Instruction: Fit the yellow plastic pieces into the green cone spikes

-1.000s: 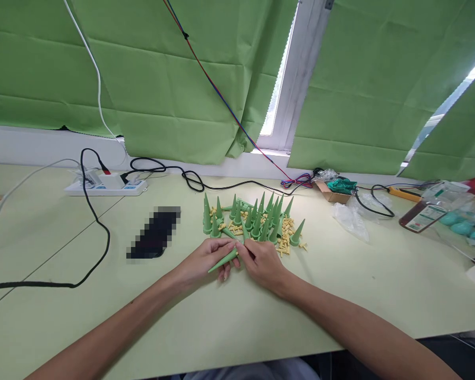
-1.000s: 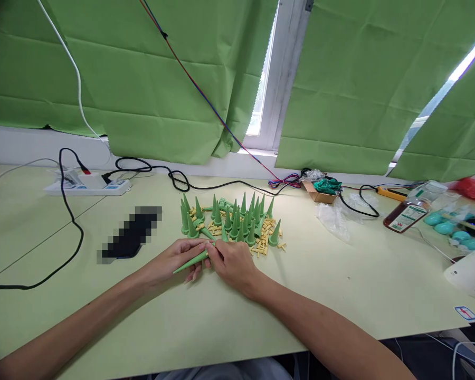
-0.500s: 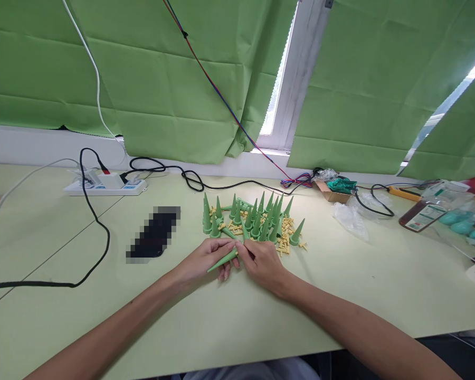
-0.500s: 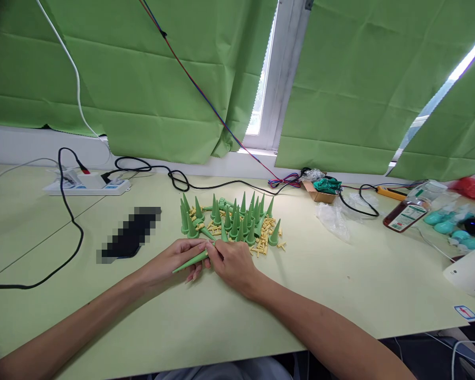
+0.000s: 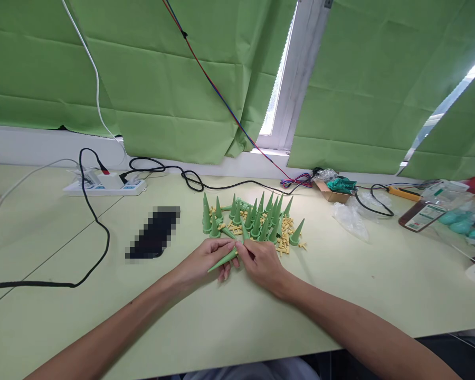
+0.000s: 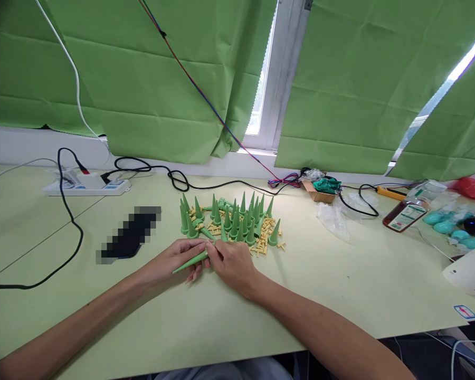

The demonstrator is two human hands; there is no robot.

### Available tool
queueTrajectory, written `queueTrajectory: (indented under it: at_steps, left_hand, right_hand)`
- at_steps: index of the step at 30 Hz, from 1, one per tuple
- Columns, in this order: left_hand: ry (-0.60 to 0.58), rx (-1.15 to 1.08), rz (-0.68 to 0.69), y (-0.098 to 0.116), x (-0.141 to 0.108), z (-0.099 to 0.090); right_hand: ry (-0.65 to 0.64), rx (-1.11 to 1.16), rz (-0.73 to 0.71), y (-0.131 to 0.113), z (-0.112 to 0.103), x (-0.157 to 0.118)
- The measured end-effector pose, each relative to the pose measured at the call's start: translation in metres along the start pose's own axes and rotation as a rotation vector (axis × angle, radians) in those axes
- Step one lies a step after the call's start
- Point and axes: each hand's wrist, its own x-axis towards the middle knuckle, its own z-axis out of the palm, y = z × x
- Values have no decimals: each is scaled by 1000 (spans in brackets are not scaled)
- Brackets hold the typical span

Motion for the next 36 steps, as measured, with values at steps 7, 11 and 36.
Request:
queueTrajectory:
  at_steps: [7,11,36]
  left_hand:
    - [2,-2,-5,0,-1,0]
    - [24,-22,-20,0,0,1]
    - [559,834,229,2,-4,-12]
  right_hand:
    - [-22,13,13,-1,-1,0]
    - [-26,3,20,0,0,0]
    - [24,-30,181,1,-1,3]
